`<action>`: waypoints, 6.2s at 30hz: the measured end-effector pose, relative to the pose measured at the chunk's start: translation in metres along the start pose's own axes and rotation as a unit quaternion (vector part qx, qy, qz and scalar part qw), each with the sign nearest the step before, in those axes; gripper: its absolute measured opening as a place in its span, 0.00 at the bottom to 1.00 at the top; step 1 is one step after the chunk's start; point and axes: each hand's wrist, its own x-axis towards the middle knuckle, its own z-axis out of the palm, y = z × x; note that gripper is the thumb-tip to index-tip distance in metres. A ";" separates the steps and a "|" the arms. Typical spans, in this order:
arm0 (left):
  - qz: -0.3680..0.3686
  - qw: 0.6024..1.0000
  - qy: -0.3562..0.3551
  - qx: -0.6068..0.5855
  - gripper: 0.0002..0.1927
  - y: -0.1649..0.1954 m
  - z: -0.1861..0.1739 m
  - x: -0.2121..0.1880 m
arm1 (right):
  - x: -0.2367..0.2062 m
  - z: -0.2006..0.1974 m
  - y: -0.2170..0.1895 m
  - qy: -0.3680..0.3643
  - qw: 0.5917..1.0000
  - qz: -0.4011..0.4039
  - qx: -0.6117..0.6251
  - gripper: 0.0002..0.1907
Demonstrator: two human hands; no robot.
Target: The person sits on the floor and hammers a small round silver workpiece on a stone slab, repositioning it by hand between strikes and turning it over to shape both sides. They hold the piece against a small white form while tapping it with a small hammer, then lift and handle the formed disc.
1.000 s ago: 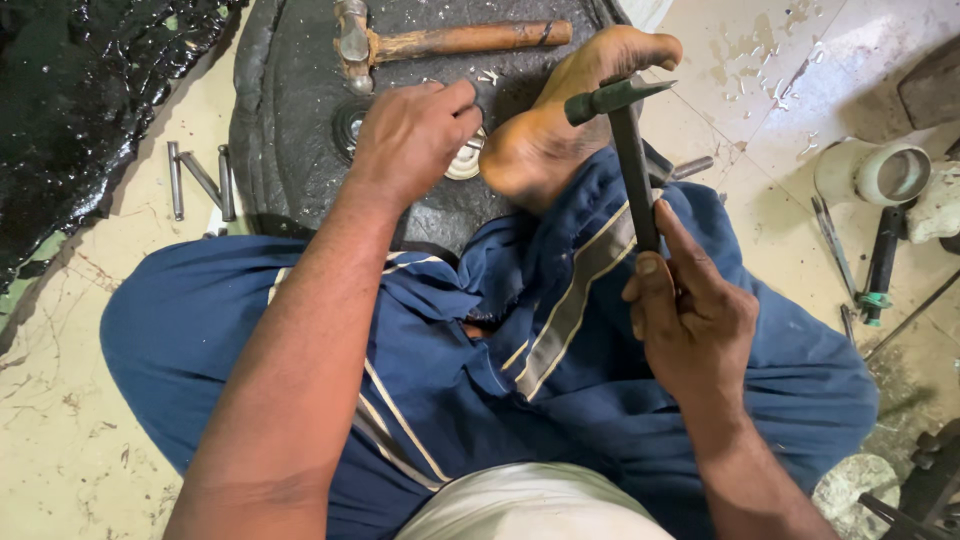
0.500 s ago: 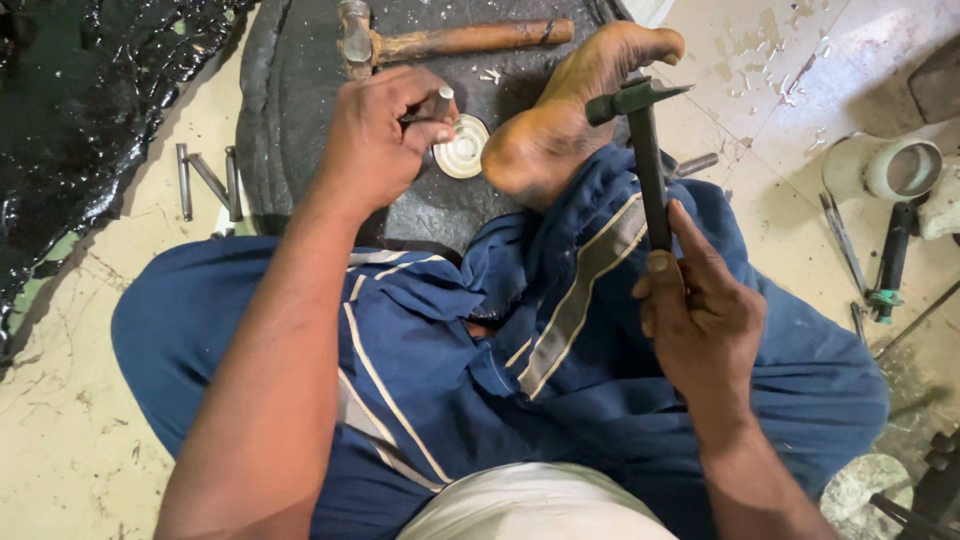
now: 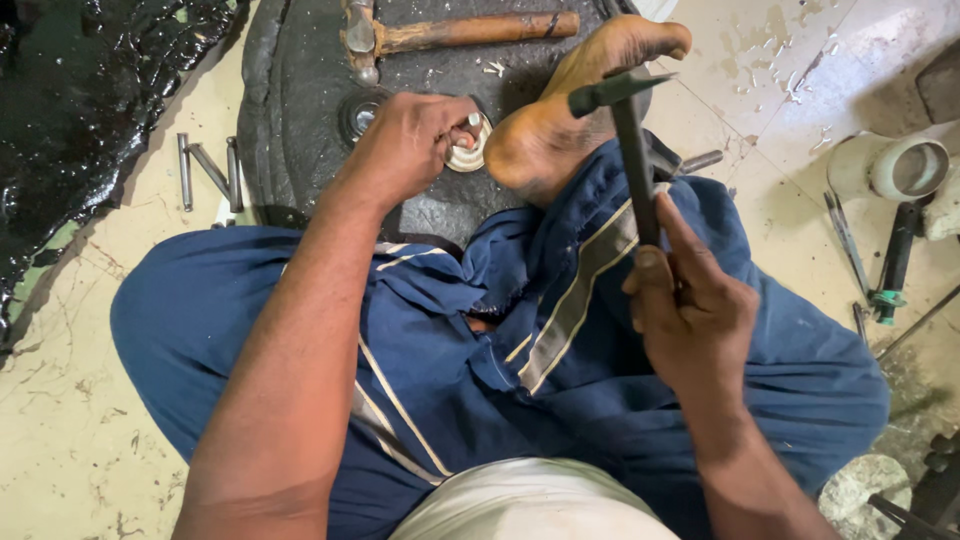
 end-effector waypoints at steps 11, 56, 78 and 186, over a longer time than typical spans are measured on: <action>0.033 0.999 0.021 -0.006 0.08 -0.002 0.002 -0.005 | 0.010 0.030 0.019 0.076 0.928 -0.313 -0.187 0.19; -0.033 0.999 0.017 0.000 0.08 -0.013 0.007 -0.008 | 0.034 0.026 0.009 -0.081 0.943 -0.253 -0.200 0.23; -0.059 0.998 0.027 -0.025 0.08 -0.009 0.007 -0.007 | 0.041 0.024 -0.012 -0.140 0.941 -0.258 -0.169 0.28; -0.044 0.997 0.043 -0.052 0.06 -0.004 0.009 -0.007 | 0.011 0.004 -0.020 -0.044 0.983 -0.114 -0.135 0.22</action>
